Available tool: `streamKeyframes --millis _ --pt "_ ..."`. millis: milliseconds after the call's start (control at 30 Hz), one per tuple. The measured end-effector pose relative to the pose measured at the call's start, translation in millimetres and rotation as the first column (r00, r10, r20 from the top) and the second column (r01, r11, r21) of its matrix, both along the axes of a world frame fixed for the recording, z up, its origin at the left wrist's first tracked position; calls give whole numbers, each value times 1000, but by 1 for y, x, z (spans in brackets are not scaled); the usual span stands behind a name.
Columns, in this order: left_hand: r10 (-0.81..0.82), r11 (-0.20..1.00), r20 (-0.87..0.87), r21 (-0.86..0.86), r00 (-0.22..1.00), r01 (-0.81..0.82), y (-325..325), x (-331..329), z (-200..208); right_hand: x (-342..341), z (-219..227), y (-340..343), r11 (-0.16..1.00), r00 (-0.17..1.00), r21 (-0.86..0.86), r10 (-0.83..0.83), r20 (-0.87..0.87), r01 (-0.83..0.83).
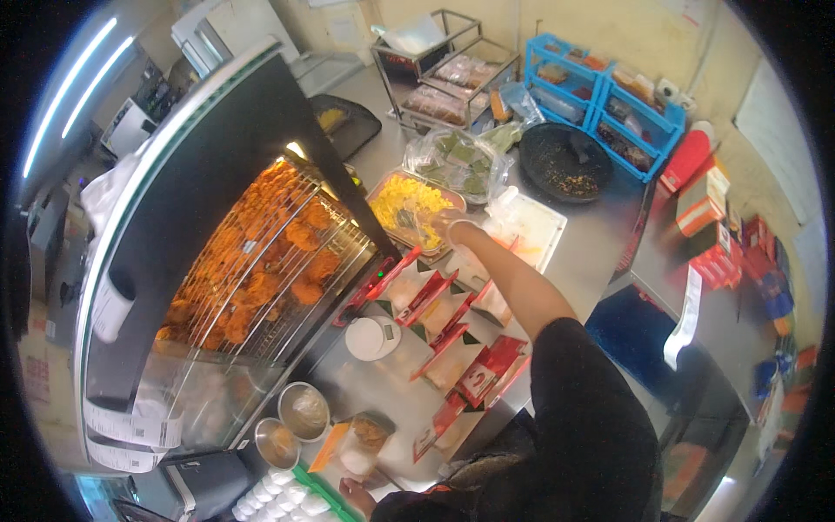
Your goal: The person assembles food orders by placing fried chicken and buns into paper boxes, adding sauces and toppings, and packing them into bags. They retrieve buns from a cooler and handle various condiments and packaging materials.
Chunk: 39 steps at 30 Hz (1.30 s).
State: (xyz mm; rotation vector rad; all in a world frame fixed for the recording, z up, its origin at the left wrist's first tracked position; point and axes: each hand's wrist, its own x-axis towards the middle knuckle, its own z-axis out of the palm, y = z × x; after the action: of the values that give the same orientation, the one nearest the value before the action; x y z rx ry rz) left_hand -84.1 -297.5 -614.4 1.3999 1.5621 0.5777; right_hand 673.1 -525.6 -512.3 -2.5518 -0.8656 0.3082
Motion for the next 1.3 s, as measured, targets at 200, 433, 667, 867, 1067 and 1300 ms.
streamKeyframes --millis 200,433,667,867,1067,1300 --pt "-85 996 -356 -53 931 71 -54 -10 -3 43 -32 83 993 986 -96 -50 162 66" --pt "-327 937 -506 -65 798 343 -55 4 -6 109 -99 94 998 960 19 -57 275 53" --pt "-194 947 -368 -313 909 75 -59 44 24 111 -94 108 1000 989 1 22 143 -22" --pt "-236 944 -448 -318 863 93 -35 68 24 126 -131 116 998 992 57 -6 130 -2" --pt "-257 946 -504 -304 824 110 -24 58 13 126 -144 123 991 992 -40 -126 -2 125" --pt "-184 980 -651 -178 736 89 -37 35 -10 107 -97 115 1000 998 -25 5 69 -3"
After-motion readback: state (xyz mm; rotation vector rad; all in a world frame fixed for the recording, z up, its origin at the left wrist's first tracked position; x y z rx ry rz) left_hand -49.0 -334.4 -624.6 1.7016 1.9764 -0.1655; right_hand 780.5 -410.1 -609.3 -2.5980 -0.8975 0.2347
